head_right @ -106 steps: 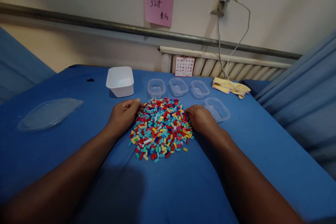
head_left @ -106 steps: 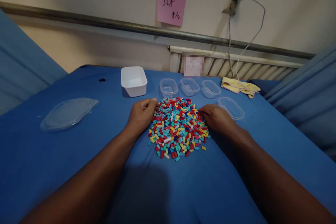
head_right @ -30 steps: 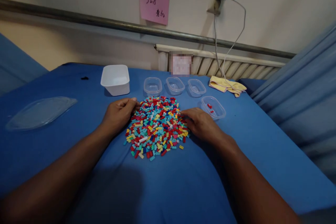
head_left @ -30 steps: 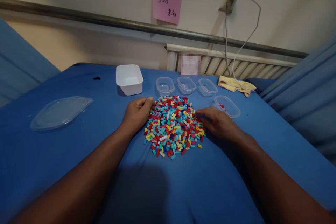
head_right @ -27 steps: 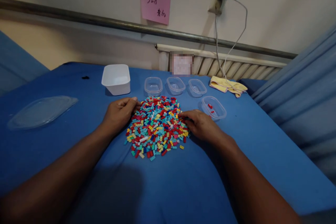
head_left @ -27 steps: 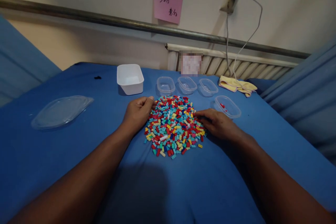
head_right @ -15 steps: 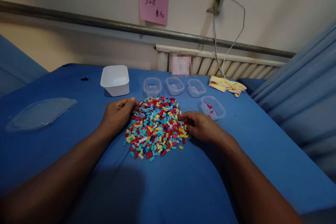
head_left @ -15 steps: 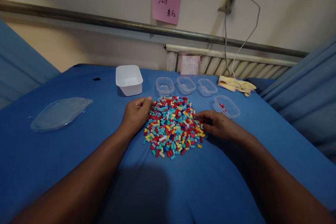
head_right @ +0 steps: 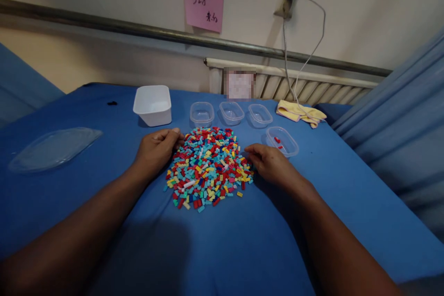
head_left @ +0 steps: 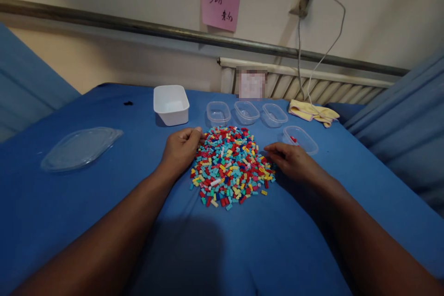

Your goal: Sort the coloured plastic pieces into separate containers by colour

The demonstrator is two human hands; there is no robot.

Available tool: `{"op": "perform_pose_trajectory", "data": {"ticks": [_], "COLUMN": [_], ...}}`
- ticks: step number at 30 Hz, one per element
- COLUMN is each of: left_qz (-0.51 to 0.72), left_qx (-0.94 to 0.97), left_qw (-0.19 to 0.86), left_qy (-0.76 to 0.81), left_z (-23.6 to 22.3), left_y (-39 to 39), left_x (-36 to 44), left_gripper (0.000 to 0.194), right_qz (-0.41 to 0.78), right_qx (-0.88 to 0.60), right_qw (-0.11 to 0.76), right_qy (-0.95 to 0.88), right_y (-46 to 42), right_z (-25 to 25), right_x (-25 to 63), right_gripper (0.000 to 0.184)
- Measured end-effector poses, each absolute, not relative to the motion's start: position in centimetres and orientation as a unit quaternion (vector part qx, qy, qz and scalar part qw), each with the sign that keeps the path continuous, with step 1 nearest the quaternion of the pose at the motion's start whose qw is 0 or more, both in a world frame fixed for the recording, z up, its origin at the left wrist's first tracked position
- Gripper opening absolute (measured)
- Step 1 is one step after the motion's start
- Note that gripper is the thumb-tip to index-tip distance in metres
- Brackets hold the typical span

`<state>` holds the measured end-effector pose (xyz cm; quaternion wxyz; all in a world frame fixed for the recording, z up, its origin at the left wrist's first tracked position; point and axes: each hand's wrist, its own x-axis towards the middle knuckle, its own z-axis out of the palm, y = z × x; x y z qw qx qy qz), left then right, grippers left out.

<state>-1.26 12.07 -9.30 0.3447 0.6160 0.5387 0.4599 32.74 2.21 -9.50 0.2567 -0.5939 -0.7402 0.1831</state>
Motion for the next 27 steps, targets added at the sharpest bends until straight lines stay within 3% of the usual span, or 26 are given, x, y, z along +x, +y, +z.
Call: {"op": "perform_pose_trajectory", "data": {"ticks": [11,18,27], "left_qz": [0.453,0.45,0.443], "left_qx": [0.62,0.621,0.627], "left_qw": [0.343,0.345,0.345], "left_qy": [0.541,0.541,0.54], "left_z": [-9.1,-9.4,-9.7], "left_y": [12.0,12.1,12.2], "left_x": [-1.2,-1.3,-1.5], "left_gripper": [0.043,0.044,0.049], "right_qz": [0.24,0.266,0.277], "right_qx": [-0.551,-0.589,-0.617], "right_qw": [0.179,0.145,0.117], "right_qy": [-0.779,-0.749,-0.727], "right_y": [1.4,1.2,1.2], "right_z": [-7.9,-7.3,-6.8], "right_x": [32.0,32.1,31.5], "right_gripper": [0.033,0.018,0.015]}}
